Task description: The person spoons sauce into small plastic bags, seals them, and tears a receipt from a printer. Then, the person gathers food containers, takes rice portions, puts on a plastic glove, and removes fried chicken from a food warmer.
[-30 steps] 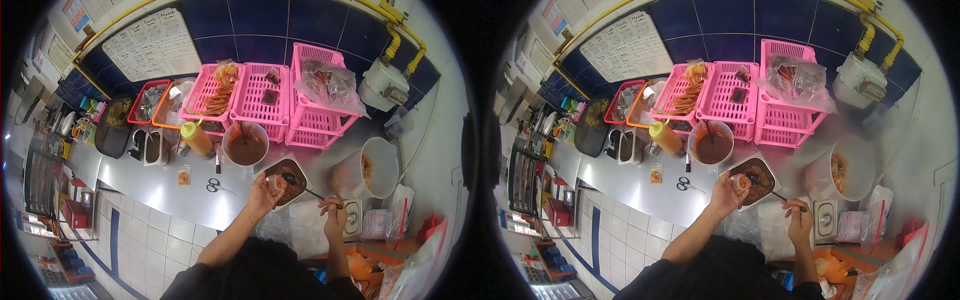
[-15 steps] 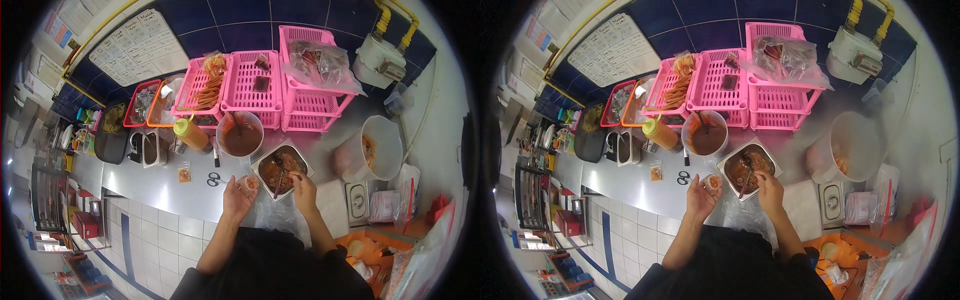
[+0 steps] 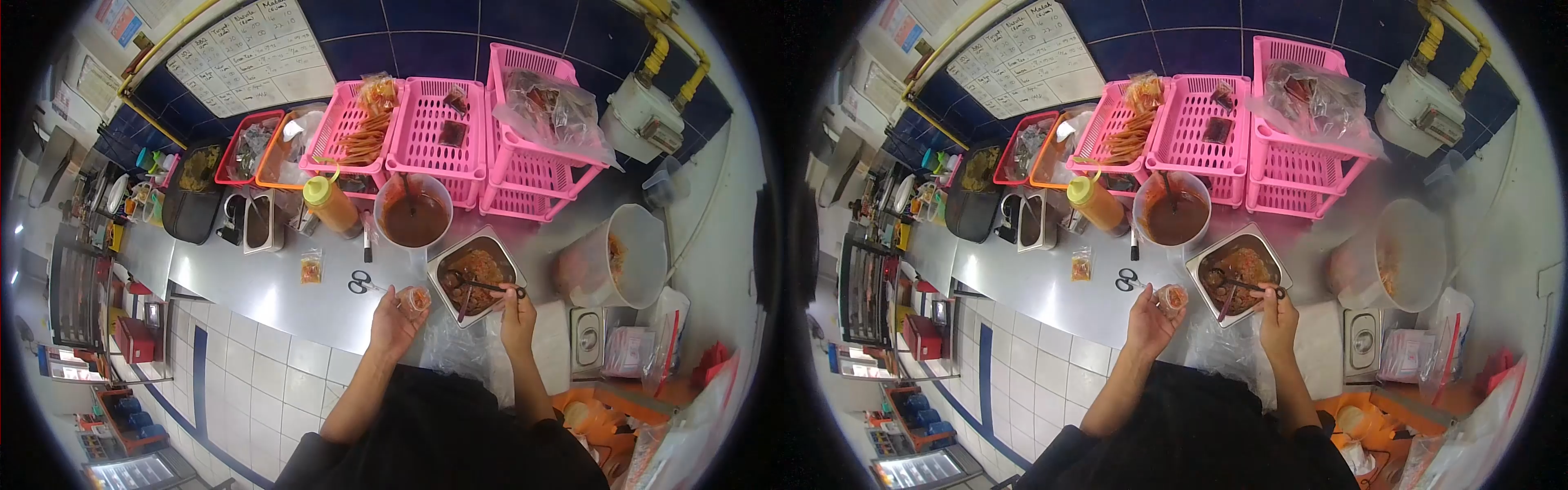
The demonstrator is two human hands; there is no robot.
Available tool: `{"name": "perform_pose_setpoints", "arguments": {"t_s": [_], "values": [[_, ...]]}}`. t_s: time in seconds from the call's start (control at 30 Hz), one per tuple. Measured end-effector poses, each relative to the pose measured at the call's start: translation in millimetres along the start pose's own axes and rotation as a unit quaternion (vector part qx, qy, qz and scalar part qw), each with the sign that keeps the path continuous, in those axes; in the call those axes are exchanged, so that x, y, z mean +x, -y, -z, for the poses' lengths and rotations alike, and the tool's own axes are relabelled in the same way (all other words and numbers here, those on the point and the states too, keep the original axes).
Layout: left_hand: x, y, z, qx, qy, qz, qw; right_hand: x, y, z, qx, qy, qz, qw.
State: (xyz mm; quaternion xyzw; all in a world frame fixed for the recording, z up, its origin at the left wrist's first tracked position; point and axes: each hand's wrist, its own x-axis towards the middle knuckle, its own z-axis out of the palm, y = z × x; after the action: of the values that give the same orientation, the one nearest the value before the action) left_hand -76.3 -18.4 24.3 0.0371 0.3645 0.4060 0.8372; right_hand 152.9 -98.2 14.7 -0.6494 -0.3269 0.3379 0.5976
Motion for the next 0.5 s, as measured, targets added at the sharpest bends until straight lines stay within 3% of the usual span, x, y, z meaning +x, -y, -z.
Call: {"name": "perform_pose_setpoints", "arguments": {"t_s": [0.3, 0.43, 0.47, 0.5], "values": [[2.6, 1.5, -3.2, 0.005, -0.001, 0.003, 1.000, -10.0, -6.6, -3.7, -0.034, 0.048, 0.030, 0.998], [1.9, 2.6, -1.0, 0.007, 0.023, -0.014, 1.000, -8.1, -10.8, -1.0, -0.028, 0.017, 0.026, 0.999], [16.1, 10.1, 26.1, -0.056, 0.103, 0.003, 0.993, -4.0, -24.8, 3.3, -0.033, 0.026, 0.021, 0.999], [23.8, 22.1, 37.3, -0.125, 0.116, -0.008, 0.985, -1.0, -39.7, 8.2, 0.001, 0.008, 0.011, 1.000]]}}
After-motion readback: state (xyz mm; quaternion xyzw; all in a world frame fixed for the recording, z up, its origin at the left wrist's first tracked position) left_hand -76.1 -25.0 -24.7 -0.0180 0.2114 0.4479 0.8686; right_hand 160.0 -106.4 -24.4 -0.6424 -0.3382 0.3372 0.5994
